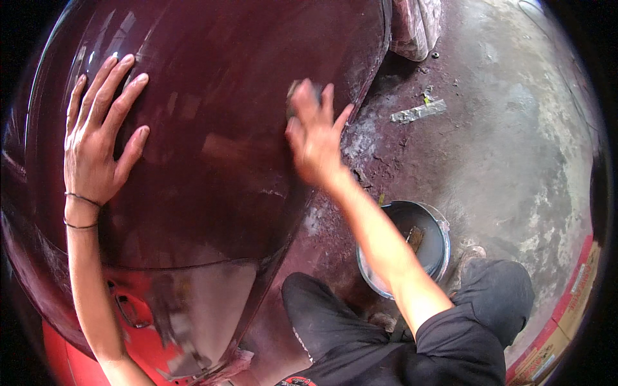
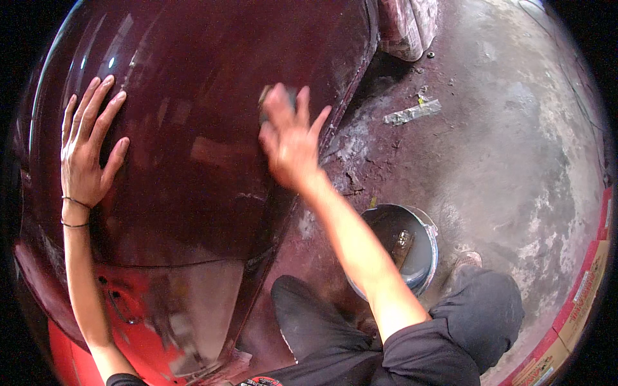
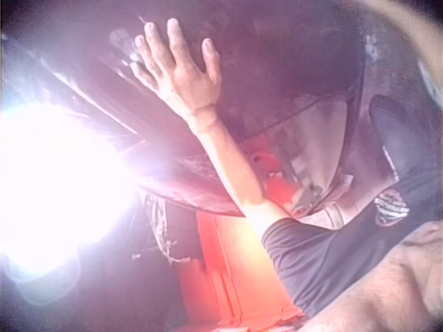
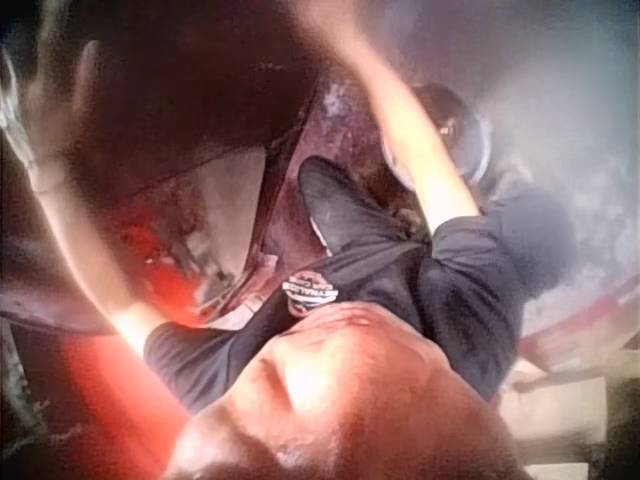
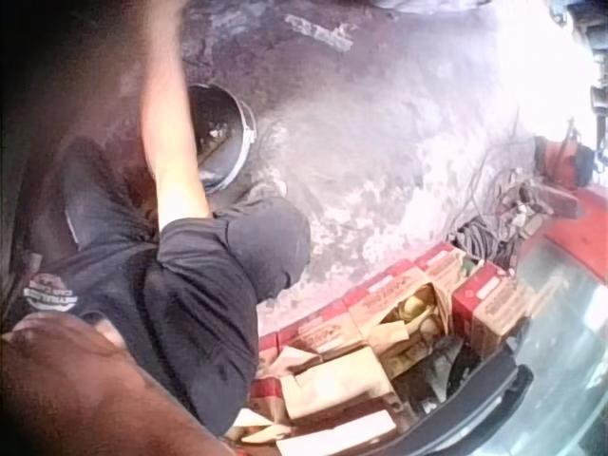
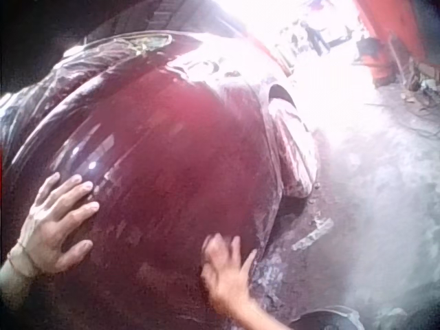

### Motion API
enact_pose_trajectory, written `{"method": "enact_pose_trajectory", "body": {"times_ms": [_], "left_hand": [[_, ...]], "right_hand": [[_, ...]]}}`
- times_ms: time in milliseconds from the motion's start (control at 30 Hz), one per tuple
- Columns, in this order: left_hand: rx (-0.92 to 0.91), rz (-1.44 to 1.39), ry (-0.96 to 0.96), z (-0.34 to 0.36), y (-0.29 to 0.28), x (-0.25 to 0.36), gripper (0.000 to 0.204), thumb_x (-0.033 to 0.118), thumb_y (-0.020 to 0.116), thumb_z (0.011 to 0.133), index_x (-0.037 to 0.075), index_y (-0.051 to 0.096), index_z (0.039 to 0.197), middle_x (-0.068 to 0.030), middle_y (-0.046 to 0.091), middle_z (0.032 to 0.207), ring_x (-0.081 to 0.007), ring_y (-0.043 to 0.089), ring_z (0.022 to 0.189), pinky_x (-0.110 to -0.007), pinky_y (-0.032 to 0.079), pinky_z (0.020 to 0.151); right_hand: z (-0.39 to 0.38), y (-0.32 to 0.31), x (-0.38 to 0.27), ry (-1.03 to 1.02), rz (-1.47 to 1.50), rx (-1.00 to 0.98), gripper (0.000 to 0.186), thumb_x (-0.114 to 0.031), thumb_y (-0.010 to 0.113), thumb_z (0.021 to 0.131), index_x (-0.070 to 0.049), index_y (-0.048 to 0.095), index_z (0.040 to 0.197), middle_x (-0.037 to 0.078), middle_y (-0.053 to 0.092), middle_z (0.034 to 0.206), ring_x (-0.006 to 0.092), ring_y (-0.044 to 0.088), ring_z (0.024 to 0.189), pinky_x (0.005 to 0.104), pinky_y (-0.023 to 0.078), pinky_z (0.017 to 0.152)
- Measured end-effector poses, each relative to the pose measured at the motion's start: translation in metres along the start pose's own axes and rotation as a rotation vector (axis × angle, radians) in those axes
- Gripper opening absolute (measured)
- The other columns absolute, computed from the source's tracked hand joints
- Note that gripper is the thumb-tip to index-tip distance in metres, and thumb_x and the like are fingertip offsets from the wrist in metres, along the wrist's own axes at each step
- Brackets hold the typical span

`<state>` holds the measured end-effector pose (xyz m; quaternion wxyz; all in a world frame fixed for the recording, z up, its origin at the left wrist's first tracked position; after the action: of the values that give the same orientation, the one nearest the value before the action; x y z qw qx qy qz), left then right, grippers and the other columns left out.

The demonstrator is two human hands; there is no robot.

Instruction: The person sits on the floor and uses a sanding block to wet-sand the side panel of a maroon car. They repeatedly dip the block into a bucket of water and sand the surface in circular and linear motions.

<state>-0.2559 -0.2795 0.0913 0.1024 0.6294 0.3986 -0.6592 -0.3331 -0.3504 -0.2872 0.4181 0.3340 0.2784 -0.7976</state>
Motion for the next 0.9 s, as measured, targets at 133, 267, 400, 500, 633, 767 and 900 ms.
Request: {"method": "enact_pose_trajectory", "body": {"times_ms": [133, 267, 400, 500, 633, 767, 900], "left_hand": [[0.015, -0.006, -0.017, 0.003, -0.003, 0.001, 0.060, 0.029, 0.066, 0.099, 0.017, 0.054, 0.156, -0.0071, 0.044, 0.167, -0.0285, 0.035, 0.159, -0.049, 0.021, 0.132], [0.076, -0.029, -0.030, 0.013, -0.010, 0.004, 0.058, 0.030, 0.067, 0.099, 0.018, 0.055, 0.155, -0.0065, 0.045, 0.167, -0.0282, 0.036, 0.158, -0.049, 0.022, 0.132], [0.082, -0.063, -0.062, -0.009, -0.005, 0.000, 0.055, 0.027, 0.070, 0.098, 0.017, 0.059, 0.150, -0.0076, 0.048, 0.164, -0.0291, 0.040, 0.156, -0.049, 0.024, 0.131], [0.145, -0.108, -0.055, -0.005, -0.005, -0.002, 0.051, 0.023, 0.071, 0.097, 0.016, 0.062, 0.147, -0.0084, 0.050, 0.162, -0.0289, 0.042, 0.154, -0.049, 0.027, 0.130], [0.170, -0.148, -0.094, -0.022, -0.011, -0.002, 0.048, 0.024, 0.069, 0.097, 0.016, 0.063, 0.145, -0.0080, 0.052, 0.160, -0.0282, 0.042, 0.154, -0.050, 0.027, 0.130], [0.074, -0.203, -0.190, -0.106, -0.024, 0.017, 0.051, 0.018, 0.069, 0.095, 0.014, 0.061, 0.146, -0.0129, 0.049, 0.162, -0.0344, 0.040, 0.155, -0.055, 0.022, 0.131], [0.074, -0.140, -0.341, -0.187, -0.032, 0.028, 0.050, 0.021, 0.069, 0.095, 0.015, 0.064, 0.144, -0.0112, 0.049, 0.163, -0.0335, 0.039, 0.156, -0.056, 0.020, 0.131]], "right_hand": [[0.094, -0.036, 0.062, 0.206, -0.075, -0.013, 0.058, -0.048, 0.031, 0.115, -0.032, 0.024, 0.170, 0.006, 0.023, 0.177, 0.0459, 0.020, 0.161, 0.0812, 0.011, 0.120], [0.050, -0.071, 0.148, 0.150, 0.210, -0.032, 0.055, -0.046, 0.037, 0.115, -0.026, 0.036, 0.167, 0.012, 0.031, 0.174, 0.0403, 0.066, 0.129, 0.0636, 0.046, 0.113], [-0.024, -0.073, 0.131, 1.006, 0.785, -0.244, 0.082, -0.068, 0.057, 0.102, -0.011, 0.047, 0.160, 0.009, 0.069, 0.137, 0.0188, 0.076, 0.103, 0.0397, 0.056, 0.083], [-0.019, -0.096, 0.140, 0.853, 0.502, -0.063, 0.080, -0.075, 0.057, 0.099, -0.009, 0.066, 0.143, 0.006, 0.074, 0.122, 0.0166, 0.073, 0.096, 0.0341, 0.052, 0.077], [0.016, -0.126, 0.151, 0.606, 0.364, 0.267, 0.056, -0.049, 0.065, 0.104, -0.007, 0.067, 0.141, 0.013, 0.075, 0.122, 0.0230, 0.072, 0.102, 0.0390, 0.053, 0.091], [0.033, -0.137, 0.098, 0.552, 0.346, 0.379, 0.053, -0.018, 0.077, 0.097, -0.005, 0.062, 0.146, 0.018, 0.074, 0.127, 0.0266, 0.072, 0.109, 0.0412, 0.055, 0.098], [0.060, -0.130, 0.043, 0.591, 0.504, 0.376, 0.033, -0.019, 0.072, 0.102, -0.002, 0.074, 0.131, 0.013, 0.079, 0.114, 0.0224, 0.074, 0.101, 0.0375, 0.056, 0.092]]}}
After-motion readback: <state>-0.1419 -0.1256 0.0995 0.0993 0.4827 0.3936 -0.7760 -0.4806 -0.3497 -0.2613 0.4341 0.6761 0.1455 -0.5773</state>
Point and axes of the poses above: each hand's wrist, its own z-axis towards the middle knuckle, its own y-axis out of the palm, x = y × z, the point moved 4 cm from there along z, towards the middle knuckle
